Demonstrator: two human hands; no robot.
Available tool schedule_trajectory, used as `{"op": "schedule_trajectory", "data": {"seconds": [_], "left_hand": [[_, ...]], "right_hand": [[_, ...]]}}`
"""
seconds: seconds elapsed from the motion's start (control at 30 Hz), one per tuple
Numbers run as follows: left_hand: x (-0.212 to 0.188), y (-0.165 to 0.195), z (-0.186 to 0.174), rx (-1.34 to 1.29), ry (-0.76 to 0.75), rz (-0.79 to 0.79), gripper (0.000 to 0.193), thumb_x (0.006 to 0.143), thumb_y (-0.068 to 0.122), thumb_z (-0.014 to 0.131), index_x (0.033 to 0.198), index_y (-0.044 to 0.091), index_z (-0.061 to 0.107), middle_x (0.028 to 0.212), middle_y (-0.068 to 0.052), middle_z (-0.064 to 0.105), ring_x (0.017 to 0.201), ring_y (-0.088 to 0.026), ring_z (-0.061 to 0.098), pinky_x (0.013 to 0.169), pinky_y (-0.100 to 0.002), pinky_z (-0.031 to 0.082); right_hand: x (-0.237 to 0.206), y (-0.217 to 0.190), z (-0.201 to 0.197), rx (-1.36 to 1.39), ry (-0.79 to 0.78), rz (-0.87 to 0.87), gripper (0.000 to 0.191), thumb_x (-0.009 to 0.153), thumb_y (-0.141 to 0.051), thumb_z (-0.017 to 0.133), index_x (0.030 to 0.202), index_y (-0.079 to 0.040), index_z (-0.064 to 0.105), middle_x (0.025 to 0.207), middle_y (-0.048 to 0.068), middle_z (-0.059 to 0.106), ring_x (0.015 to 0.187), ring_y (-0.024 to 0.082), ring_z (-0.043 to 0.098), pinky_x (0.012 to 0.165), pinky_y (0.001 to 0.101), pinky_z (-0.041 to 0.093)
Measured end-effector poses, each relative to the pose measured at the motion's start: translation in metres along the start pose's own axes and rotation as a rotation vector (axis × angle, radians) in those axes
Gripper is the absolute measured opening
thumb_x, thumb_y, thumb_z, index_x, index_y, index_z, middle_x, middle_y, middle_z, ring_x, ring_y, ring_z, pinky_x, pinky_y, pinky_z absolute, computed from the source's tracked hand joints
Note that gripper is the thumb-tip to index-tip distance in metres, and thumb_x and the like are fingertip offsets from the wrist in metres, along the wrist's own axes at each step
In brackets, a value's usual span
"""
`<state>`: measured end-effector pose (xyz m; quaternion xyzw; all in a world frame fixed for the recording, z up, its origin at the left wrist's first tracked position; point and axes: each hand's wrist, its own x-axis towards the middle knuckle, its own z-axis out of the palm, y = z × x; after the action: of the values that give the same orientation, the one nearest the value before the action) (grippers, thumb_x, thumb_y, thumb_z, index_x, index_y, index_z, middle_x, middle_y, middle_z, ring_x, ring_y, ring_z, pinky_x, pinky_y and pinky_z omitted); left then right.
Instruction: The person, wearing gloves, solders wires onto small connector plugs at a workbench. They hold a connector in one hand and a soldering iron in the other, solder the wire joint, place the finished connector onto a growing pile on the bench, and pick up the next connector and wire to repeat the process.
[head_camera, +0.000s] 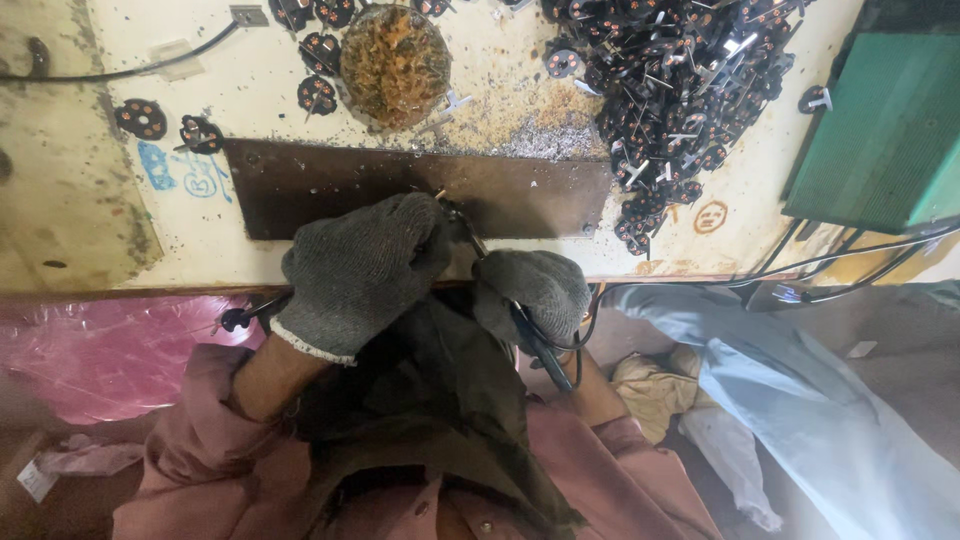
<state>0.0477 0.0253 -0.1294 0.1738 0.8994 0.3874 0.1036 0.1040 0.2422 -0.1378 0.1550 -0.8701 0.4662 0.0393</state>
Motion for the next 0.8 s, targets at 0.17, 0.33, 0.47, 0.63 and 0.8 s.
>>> {"op": "schedule_trajectory", "data": {"seconds": [0.17,0.33,0.47,0.63,0.8], "left_hand": [[-0.007,0.003,-0.002,-0.004,0.027,0.038,0.015,0.090,0.021,0.072,0.100,0.012,0.067,0.092,-0.009,0.070,0.075,-0.031,0.070,0.061,-0.043,0.054],[-0.012,0.009,-0.005,0.164,-0.043,0.004,0.012,0.096,0.022,0.070,0.089,0.014,0.067,0.079,-0.009,0.067,0.067,-0.030,0.069,0.056,-0.043,0.052],[-0.017,0.012,-0.008,0.027,0.093,0.141,0.008,0.093,0.019,0.068,0.097,0.012,0.067,0.087,-0.010,0.068,0.070,-0.029,0.068,0.057,-0.041,0.052],[-0.020,0.019,-0.007,0.088,0.066,0.082,0.008,0.091,0.016,0.068,0.085,0.014,0.064,0.078,-0.009,0.066,0.067,-0.030,0.067,0.057,-0.044,0.051],[-0.014,0.026,-0.004,0.019,0.035,0.060,0.008,0.088,0.017,0.070,0.086,0.012,0.064,0.077,-0.009,0.066,0.066,-0.031,0.068,0.056,-0.044,0.050]], "right_hand": [[-0.018,-0.006,-0.001,-0.063,-0.059,0.110,0.019,0.082,-0.005,0.079,0.100,-0.007,0.073,0.092,0.012,0.074,0.082,0.031,0.076,0.074,0.0380,0.059],[-0.050,0.008,0.009,-0.079,0.055,0.274,0.011,0.095,-0.009,0.066,0.103,-0.002,0.070,0.089,0.013,0.071,0.079,0.027,0.069,0.071,0.0361,0.054],[-0.079,0.008,0.012,0.362,0.530,0.567,0.022,0.110,-0.014,0.055,0.109,0.005,0.065,0.086,0.014,0.066,0.075,0.023,0.060,0.066,0.0346,0.047],[-0.085,-0.014,0.009,0.759,0.572,0.366,0.033,0.110,-0.030,0.059,0.098,-0.001,0.067,0.077,0.009,0.064,0.066,0.018,0.060,0.064,0.0306,0.049],[-0.060,-0.022,0.005,0.374,0.467,0.584,0.026,0.108,-0.028,0.061,0.107,-0.002,0.066,0.088,0.006,0.066,0.078,0.017,0.062,0.072,0.0301,0.051]]}}
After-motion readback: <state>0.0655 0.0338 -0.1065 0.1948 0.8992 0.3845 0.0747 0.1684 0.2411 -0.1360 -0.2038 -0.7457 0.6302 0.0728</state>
